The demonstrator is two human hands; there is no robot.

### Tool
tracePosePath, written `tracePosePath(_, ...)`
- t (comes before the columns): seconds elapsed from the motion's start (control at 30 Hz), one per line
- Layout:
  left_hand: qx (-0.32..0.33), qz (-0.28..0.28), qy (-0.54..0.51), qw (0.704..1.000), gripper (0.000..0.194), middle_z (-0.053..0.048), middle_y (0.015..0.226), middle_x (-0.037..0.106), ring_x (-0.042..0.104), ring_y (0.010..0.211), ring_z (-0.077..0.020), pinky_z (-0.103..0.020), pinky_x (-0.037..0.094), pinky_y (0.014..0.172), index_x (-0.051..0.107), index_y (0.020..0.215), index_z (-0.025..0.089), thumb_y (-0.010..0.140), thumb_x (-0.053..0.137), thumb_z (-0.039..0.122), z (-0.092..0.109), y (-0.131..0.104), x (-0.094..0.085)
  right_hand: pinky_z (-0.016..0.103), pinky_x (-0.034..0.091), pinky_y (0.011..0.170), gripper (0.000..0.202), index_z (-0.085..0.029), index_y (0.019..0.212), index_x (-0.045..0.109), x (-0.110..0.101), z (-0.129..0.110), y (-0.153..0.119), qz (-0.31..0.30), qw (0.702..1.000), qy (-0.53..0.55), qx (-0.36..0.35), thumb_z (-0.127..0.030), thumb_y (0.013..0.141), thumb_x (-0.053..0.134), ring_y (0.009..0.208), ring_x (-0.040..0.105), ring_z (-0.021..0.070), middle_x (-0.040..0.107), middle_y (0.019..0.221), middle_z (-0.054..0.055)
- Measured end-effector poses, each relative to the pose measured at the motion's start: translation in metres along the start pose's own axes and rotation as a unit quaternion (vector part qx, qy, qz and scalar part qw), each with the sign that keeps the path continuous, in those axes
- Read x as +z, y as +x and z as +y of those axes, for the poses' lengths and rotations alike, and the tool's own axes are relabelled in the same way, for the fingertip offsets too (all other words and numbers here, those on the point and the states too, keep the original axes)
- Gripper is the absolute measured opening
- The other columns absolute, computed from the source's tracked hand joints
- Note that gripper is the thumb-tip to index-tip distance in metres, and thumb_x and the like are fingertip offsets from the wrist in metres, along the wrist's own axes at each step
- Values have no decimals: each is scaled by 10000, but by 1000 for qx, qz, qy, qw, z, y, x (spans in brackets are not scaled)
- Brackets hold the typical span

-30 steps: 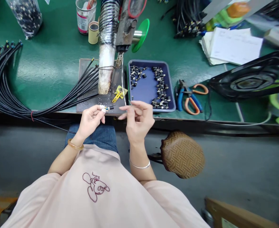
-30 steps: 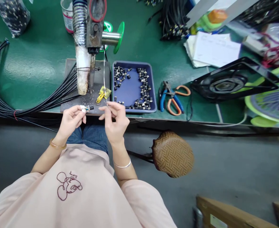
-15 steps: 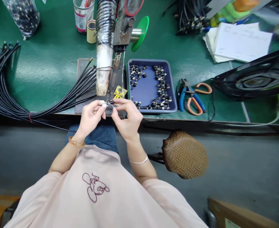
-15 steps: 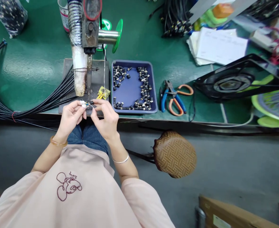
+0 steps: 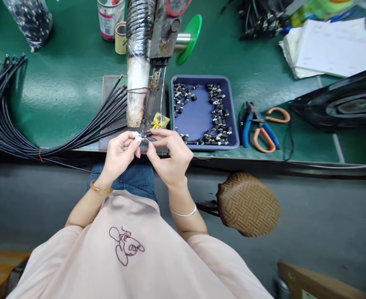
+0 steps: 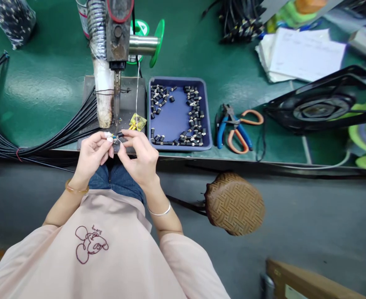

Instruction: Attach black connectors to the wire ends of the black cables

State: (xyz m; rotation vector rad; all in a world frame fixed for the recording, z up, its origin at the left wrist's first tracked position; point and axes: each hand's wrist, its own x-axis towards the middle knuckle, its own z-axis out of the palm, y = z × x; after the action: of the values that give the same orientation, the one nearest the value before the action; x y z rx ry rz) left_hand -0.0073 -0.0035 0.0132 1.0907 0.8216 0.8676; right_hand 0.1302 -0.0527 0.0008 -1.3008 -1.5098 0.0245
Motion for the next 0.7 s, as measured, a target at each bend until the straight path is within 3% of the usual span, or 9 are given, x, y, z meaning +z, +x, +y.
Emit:
tracePosePath(0.2, -36, -4, 4, 999, 427, 52, 486, 558, 327, 302, -20, -169, 173, 316, 578, 835, 156, 775, 763, 536, -4, -2, -4, 289, 643, 747, 161, -215, 787, 568, -1, 4, -6, -30, 999, -10, -21, -77, 840, 633, 880, 756, 178, 762, 1022, 88)
tracePosePath(0.33, -41, -10, 10, 999, 425, 53, 487, 557, 326, 304, -20, -171, 181, 319, 581, 845, 159, 771, 764, 535, -3, -3, -4, 325, 649, 773, 141, -227, 797, 585, -3, 2, -7, -28, 1000, -7, -8, -110, 856, 635, 897, 757, 189, 766, 1018, 72)
tracePosePath(0.5, -41, -27, 13, 999, 447, 46, 511, 566, 350, 327, -22, -173, 227, 341, 589, 836, 151, 779, 752, 563, -4, -5, -4, 368, 640, 794, 121, -227, 793, 604, -8, -2, -7, -28, 998, 27, 41, -154, 885, 632, 910, 755, 199, 772, 970, 60)
tracePosePath(0.7, -39, -47, 8, 998, 479, 32, 527, 582, 360, 330, -28, -187, 221, 348, 606, 839, 136, 783, 743, 592, -6, -9, -5, 334, 624, 734, 94, -220, 803, 623, -6, -2, -11, -25, 990, 68, 119, -201, 893, 639, 892, 750, 192, 763, 959, 55)
